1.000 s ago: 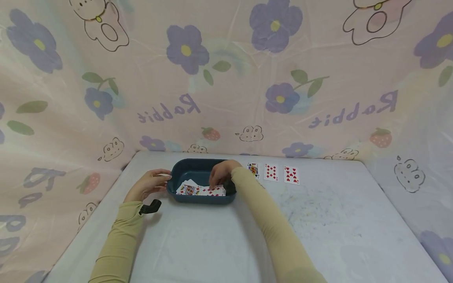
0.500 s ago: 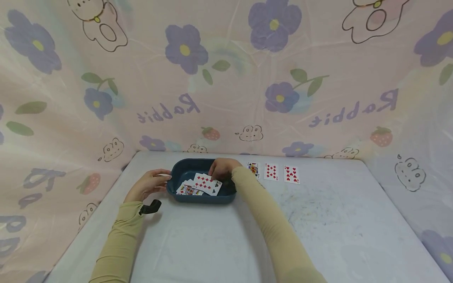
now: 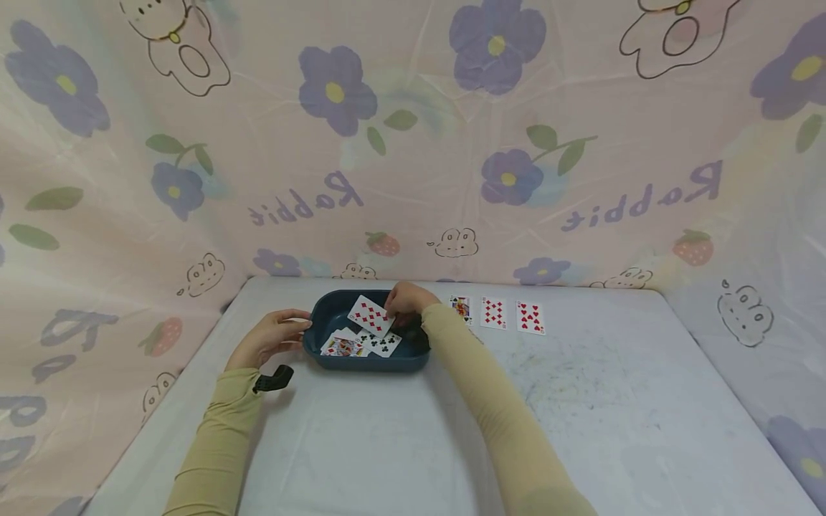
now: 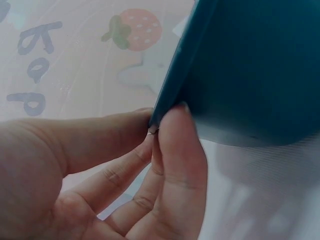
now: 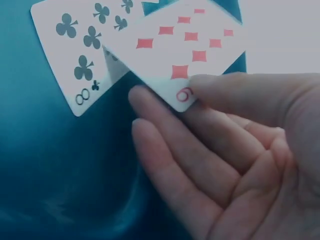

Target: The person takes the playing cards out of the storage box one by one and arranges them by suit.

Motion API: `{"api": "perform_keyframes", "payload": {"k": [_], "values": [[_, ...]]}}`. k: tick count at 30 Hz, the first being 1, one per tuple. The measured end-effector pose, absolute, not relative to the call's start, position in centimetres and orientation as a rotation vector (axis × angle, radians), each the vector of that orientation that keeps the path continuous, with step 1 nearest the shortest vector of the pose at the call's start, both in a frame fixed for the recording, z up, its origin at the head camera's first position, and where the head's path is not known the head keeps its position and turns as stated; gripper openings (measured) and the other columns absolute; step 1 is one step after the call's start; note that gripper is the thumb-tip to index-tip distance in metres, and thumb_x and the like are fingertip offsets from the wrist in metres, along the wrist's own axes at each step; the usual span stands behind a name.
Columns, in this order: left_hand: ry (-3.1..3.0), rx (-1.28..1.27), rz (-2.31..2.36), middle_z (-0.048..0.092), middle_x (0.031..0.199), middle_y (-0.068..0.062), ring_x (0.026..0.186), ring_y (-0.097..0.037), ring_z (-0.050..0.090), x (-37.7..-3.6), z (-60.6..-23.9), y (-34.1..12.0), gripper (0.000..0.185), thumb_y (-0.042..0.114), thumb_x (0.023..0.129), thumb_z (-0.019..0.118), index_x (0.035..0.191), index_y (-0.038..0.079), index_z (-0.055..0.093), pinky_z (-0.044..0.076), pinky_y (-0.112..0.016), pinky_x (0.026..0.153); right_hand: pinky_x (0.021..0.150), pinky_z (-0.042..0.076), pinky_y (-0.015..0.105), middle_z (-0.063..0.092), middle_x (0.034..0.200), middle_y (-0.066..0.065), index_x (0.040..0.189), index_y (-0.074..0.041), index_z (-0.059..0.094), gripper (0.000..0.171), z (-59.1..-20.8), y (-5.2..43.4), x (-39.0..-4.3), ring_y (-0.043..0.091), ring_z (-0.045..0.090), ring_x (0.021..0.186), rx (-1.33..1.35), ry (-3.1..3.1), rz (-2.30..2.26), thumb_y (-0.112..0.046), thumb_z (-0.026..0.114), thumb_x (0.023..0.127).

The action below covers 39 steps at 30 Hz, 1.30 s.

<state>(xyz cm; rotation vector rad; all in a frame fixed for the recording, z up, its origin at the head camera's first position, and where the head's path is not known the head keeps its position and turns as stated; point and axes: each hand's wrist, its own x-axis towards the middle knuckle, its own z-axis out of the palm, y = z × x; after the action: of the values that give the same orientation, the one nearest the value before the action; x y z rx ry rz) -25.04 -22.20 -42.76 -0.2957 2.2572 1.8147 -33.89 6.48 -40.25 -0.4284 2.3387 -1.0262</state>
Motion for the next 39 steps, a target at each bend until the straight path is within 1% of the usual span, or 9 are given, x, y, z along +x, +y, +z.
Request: {"api": "perform_keyframes", "payload": {"k": [3, 10, 15, 18, 21, 26, 30, 35, 39], "values": [[2.258, -0.293, 1.81, 0.063, 0.105, -0.017, 0.08, -0.02, 0.063, -25.1, -42.8, -22.2, 0.036, 0.013, 0.094, 0.063, 0.127, 0.001, 0.055, 0.054, -0.028, 0.066, 0.071, 0.056, 0.035, 0.066, 0.088, 0.012, 0.094, 0.002, 0.062, 0.006, -39.7, 6.9, -33.8, 0.028, 0.069, 0.083, -0.431, 2.338, -1.042, 0.0, 0.063, 0.089], [2.283, -0.289, 1.793, 0.064, 0.105, -0.016, 0.079, -0.017, 0.062, -25.0, -42.8, -22.1, 0.039, 0.016, 0.094, 0.064, 0.128, 0.0, 0.054, 0.054, -0.028, 0.067, 0.073, 0.055, 0.038, 0.063, 0.09, 0.013, 0.097, 0.003, 0.058, 0.007, -39.0, 8.0, -33.7, 0.028, 0.069, 0.083, -0.472, 2.266, -1.181, 0.0, 0.059, 0.091], [2.293, -0.3, 1.774, 0.063, 0.106, -0.017, 0.079, -0.018, 0.062, -25.0, -43.0, -22.2, 0.038, 0.016, 0.094, 0.063, 0.128, 0.0, 0.055, 0.054, -0.028, 0.067, 0.078, 0.053, 0.046, 0.061, 0.087, 0.013, 0.096, 0.004, 0.056, 0.007, -39.2, 9.4, -33.7, 0.03, 0.069, 0.08, -0.527, 2.189, -1.272, 0.003, 0.059, 0.09], [2.301, -0.313, 1.756, 0.064, 0.106, -0.016, 0.08, -0.019, 0.062, -25.0, -42.9, -22.0, 0.037, 0.016, 0.094, 0.063, 0.127, 0.001, 0.056, 0.054, -0.029, 0.068, 0.08, 0.052, 0.05, 0.062, 0.084, 0.012, 0.094, 0.004, 0.057, 0.007, -39.2, 10.6, -33.5, 0.028, 0.068, 0.078, -0.571, 2.179, -1.329, 0.003, 0.061, 0.089], [2.316, -0.281, 1.737, 0.064, 0.105, -0.017, 0.081, -0.019, 0.062, -25.1, -42.8, -22.0, 0.037, 0.016, 0.094, 0.063, 0.126, 0.0, 0.056, 0.054, -0.03, 0.07, 0.082, 0.05, 0.053, 0.064, 0.085, 0.012, 0.094, 0.004, 0.057, 0.009, -38.9, 12.1, -32.8, 0.033, 0.067, 0.084, -0.598, 2.15, -1.409, 0.003, 0.063, 0.088], [2.34, -0.236, 1.74, 0.064, 0.103, -0.018, 0.078, -0.019, 0.061, -25.2, -42.5, -22.2, 0.035, 0.015, 0.093, 0.063, 0.123, -0.002, 0.057, 0.053, -0.029, 0.069, 0.082, 0.051, 0.05, 0.065, 0.088, 0.014, 0.096, 0.003, 0.057, 0.011, -38.7, 14.6, -31.6, 0.044, 0.063, 0.094, -0.588, 2.175, -1.459, -0.001, 0.065, 0.089], [2.341, -0.24, 1.747, 0.062, 0.106, -0.018, 0.079, -0.019, 0.061, -25.3, -42.4, -22.2, 0.036, 0.016, 0.094, 0.063, 0.125, -0.001, 0.056, 0.053, -0.029, 0.069, 0.082, 0.051, 0.05, 0.066, 0.088, 0.015, 0.096, 0.003, 0.058, 0.014, -39.0, 16.8, -30.7, 0.042, 0.064, 0.092, -0.563, 2.195, -1.482, -0.005, 0.067, 0.089], [2.336, -0.261, 1.756, 0.062, 0.108, -0.016, 0.081, -0.019, 0.061, -25.4, -42.5, -22.2, 0.038, 0.019, 0.094, 0.062, 0.126, 0.0, 0.056, 0.053, -0.028, 0.07, 0.082, 0.051, 0.05, 0.066, 0.089, 0.019, 0.099, 0.006, 0.055, 0.018, -39.3, 19.3, -29.0, 0.036, 0.066, 0.088, -0.521, 2.179, -1.552, -0.006, 0.066, 0.09], [2.341, -0.259, 1.759, 0.062, 0.108, -0.015, 0.082, -0.019, 0.062, -25.5, -42.6, -22.1, 0.037, 0.018, 0.095, 0.061, 0.127, 0.0, 0.055, 0.053, -0.029, 0.072, 0.083, 0.05, 0.05, 0.064, 0.088, 0.018, 0.101, 0.007, 0.052, 0.022, -39.5, 21.3, -27.9, 0.037, 0.066, 0.09, -0.462, 2.188, -1.597, -0.006, 0.066, 0.09]]}}
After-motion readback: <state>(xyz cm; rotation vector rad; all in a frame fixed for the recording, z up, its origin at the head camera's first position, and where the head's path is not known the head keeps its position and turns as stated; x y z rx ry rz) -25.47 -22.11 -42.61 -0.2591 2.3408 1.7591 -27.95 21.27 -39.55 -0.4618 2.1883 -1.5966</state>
